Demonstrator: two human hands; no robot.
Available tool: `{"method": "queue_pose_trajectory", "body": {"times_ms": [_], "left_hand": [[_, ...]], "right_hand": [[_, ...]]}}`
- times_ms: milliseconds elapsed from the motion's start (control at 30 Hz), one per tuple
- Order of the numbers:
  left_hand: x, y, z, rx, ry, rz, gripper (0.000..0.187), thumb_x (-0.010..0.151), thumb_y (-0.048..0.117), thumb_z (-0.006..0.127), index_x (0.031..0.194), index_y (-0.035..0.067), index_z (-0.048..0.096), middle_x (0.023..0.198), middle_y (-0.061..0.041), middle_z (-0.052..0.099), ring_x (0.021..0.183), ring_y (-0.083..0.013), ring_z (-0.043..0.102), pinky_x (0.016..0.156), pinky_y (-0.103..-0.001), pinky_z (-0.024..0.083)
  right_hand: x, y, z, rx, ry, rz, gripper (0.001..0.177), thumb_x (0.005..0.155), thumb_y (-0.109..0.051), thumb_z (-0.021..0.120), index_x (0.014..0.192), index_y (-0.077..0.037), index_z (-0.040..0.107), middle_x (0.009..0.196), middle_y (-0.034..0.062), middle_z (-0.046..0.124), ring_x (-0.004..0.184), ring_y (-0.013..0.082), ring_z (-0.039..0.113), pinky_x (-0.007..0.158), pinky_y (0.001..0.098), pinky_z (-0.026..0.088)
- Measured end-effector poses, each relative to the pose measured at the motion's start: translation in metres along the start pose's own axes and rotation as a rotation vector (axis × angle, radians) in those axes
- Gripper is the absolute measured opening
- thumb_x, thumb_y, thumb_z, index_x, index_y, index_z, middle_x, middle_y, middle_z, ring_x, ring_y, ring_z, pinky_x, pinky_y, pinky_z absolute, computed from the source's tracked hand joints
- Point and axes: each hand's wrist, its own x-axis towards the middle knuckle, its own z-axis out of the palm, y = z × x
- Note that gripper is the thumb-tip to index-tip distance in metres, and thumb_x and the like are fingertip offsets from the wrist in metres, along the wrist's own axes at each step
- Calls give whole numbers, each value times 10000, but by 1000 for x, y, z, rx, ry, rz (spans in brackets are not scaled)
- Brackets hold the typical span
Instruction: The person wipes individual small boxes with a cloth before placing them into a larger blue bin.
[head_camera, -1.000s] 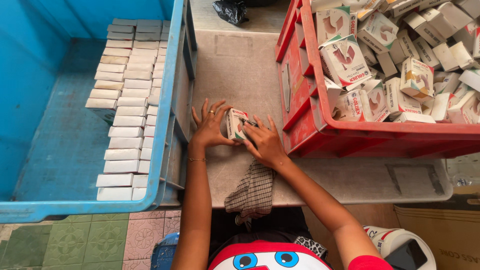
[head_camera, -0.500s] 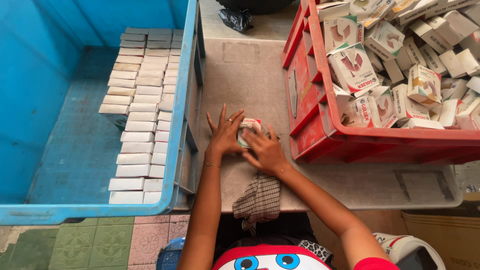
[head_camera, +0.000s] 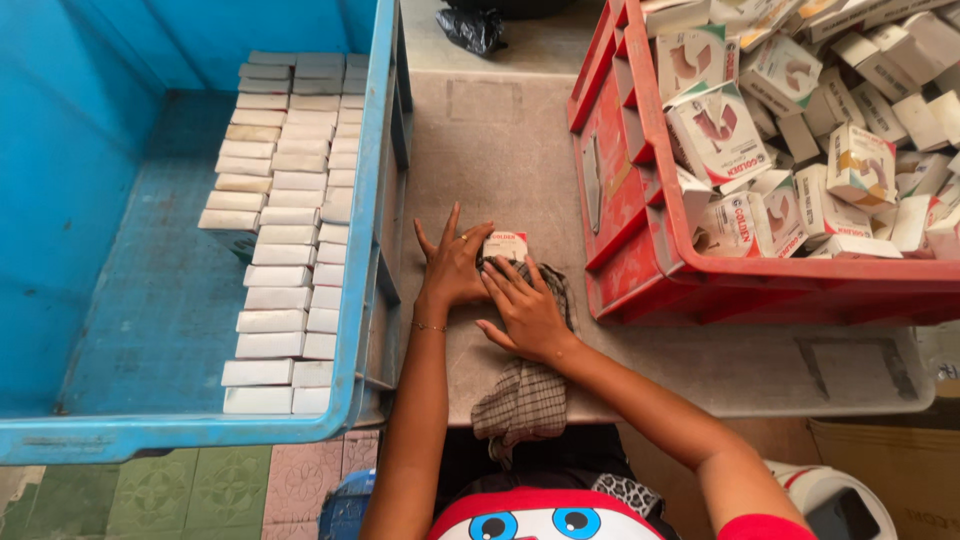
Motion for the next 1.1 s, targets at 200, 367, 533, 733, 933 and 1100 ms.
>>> {"method": "queue_pose_trajectory", "body": {"times_ms": [200,367,533,733,933,1100], "left_hand": [[3,5,-8,-22,9,-1,996,372,575,719,1277,217,506,1295,82,553,1410,-211,196,1018,-729,-70],[6,-4,3,-79,-13,-2,991,388,547,690,1299,211,490,1289,65,559,1409,-226,211,1011,-730,-66],[8,-3,-1,-75,-20,-15,997,390,568,702,1297,215,488,1281,60,562,1407,-226,217,1013,-738,-60],[2,3,-4,-87,-12,-22,1021,351,546,731,1283,194,506,1249,31,591,1403,-249,229,1000,-740,-70],[8,3,-10,-87,-50,-40,1040,342,522,749,1294,197,490,1272,40,571,1403,-232,228,1029,-702,-97],[9,3,-15,-122,-62,-61,1035,339,576,750,1277,215,501,1253,42,582,1399,-219,241,1024,-717,-87]], "right_hand": [[14,50,10,-143,35,125,597,829,-484,526,1241,-53,561,1283,128,561,1291,332,401,1033,638,134],[14,38,13,-12,-23,1,629,796,-512,523,1249,-76,547,1286,110,556,1284,301,421,1058,601,188],[17,37,14,-90,61,129,549,852,-441,514,1237,-52,556,1270,122,568,1287,306,415,1036,618,175],[-7,31,4,-95,60,-10,580,812,-460,542,1261,-93,545,1267,101,570,1278,297,425,1068,591,113],[-10,6,-19,-19,-1,1,597,858,-517,433,1235,-69,548,1299,108,546,1321,272,380,1080,567,130],[-10,13,-8,-75,-25,180,548,894,-478,380,1263,-104,535,1310,79,542,1344,294,335,1062,627,52]]}}
